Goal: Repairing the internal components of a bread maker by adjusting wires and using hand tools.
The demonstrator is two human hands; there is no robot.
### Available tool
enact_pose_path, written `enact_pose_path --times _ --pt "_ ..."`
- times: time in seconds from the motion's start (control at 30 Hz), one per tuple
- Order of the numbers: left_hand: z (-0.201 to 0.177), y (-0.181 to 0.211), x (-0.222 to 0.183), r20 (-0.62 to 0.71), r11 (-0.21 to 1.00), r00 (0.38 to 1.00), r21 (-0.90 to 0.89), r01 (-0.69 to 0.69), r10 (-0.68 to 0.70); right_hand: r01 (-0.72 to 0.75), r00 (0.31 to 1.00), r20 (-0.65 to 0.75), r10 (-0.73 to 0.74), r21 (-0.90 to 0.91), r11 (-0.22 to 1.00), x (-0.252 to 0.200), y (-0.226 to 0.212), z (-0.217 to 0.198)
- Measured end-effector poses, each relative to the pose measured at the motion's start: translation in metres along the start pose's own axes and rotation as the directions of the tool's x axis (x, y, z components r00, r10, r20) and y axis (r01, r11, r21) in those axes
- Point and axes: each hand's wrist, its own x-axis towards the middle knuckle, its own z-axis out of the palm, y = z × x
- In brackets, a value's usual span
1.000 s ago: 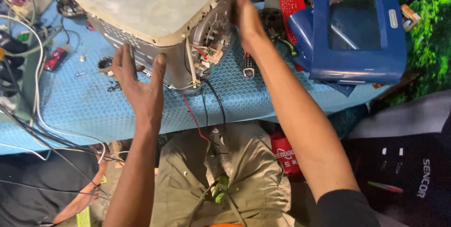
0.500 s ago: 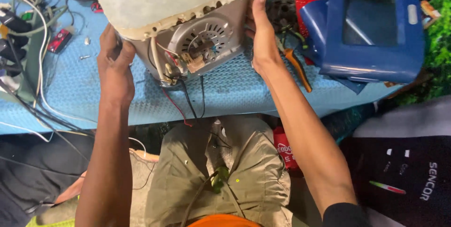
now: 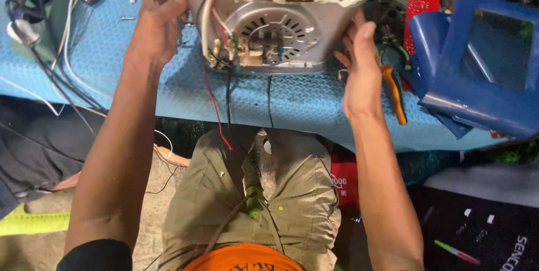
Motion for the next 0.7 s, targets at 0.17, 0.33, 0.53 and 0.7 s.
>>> enact_pose_path --times 0.17,0.33,0.53,0.7 --pt "0.007 0.015 -0.012 0.061 0.976 0.988 0.156 -0.15 0.142 0.218 0.974 -0.01 -0.226 -0.225 0.95 -0.022 0.005 -0.021" --pt "-0.004 -0.001 -0.036 -0.254 0.958 0.944 0.247 -0.148 0.211 0.36 0.852 -0.039 -0.522 -0.682 0.637 -0.044 0.005 -0.054" --pt "0.011 0.023 -0.078 -0.462 0.965 0.848 0.097 -0.245 0.261 0.238 0.84 0.16 -0.519 -0.967 0.087 -0.059 0.031 -0.078" --pt "0.043 0.039 -0.132 -0.58 0.946 0.761 0.055 -0.319 0.291 0.156 0.84 0.103 -0.533 -0.986 0.057 -0.063 0.041 -0.072"
